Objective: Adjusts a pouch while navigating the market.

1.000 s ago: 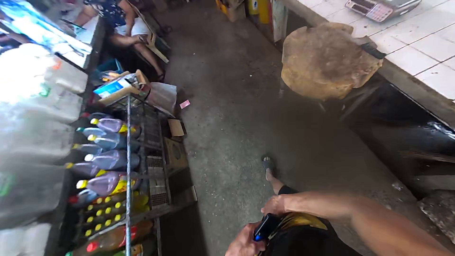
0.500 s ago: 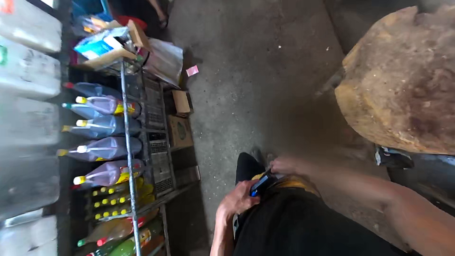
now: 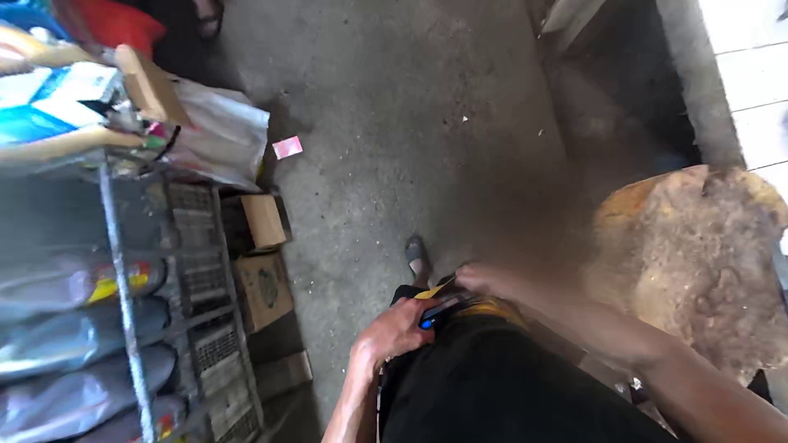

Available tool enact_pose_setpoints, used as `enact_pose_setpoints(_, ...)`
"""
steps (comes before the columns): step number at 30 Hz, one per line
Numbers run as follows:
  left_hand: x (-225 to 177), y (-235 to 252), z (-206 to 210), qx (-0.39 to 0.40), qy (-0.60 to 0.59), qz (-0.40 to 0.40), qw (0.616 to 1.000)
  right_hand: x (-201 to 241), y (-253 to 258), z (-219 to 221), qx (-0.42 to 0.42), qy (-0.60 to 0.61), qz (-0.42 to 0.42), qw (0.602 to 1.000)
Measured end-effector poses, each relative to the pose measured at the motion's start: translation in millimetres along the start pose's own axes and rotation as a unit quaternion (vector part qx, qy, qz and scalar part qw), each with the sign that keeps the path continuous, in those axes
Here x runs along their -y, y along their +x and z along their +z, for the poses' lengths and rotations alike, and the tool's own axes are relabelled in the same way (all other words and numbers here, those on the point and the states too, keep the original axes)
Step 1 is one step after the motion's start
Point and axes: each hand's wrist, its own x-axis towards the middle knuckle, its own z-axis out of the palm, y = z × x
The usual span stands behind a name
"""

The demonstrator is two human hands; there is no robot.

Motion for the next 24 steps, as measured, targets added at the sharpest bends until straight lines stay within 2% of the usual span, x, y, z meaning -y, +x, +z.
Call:
enact_pose_setpoints(6,11,47,-120,0.025,-0.02,-0.025,0.999,-24,44,-112,0.004,0.009,0.015,1.0)
enact_pose_setpoints(10,19,90,-199,0.027,-0.023,-0.035,0.999,-54,92,-186,0.048,0.016,0.049,0.998)
enact_pose_setpoints(16,7,159,-349,0.002,-0.025,-0.094,0.995,-111,167,-337,0.084,0.002,0.075,0.994)
enact_pose_setpoints(19,-10,192,-424,0.008,-0.036,-0.122,0.992,-142,178,-420,0.081,0.012,0.058,0.995)
enact_pose_setpoints(22,-22,223,-485,0.008,-0.041,-0.127,0.991,-176,184,-484,0.066,0.048,0.021,0.996)
enact_pose_setpoints(24,-33,239,-522,0.007,-0.048,-0.124,0.991,-195,182,-521,0.025,0.059,-0.014,0.998)
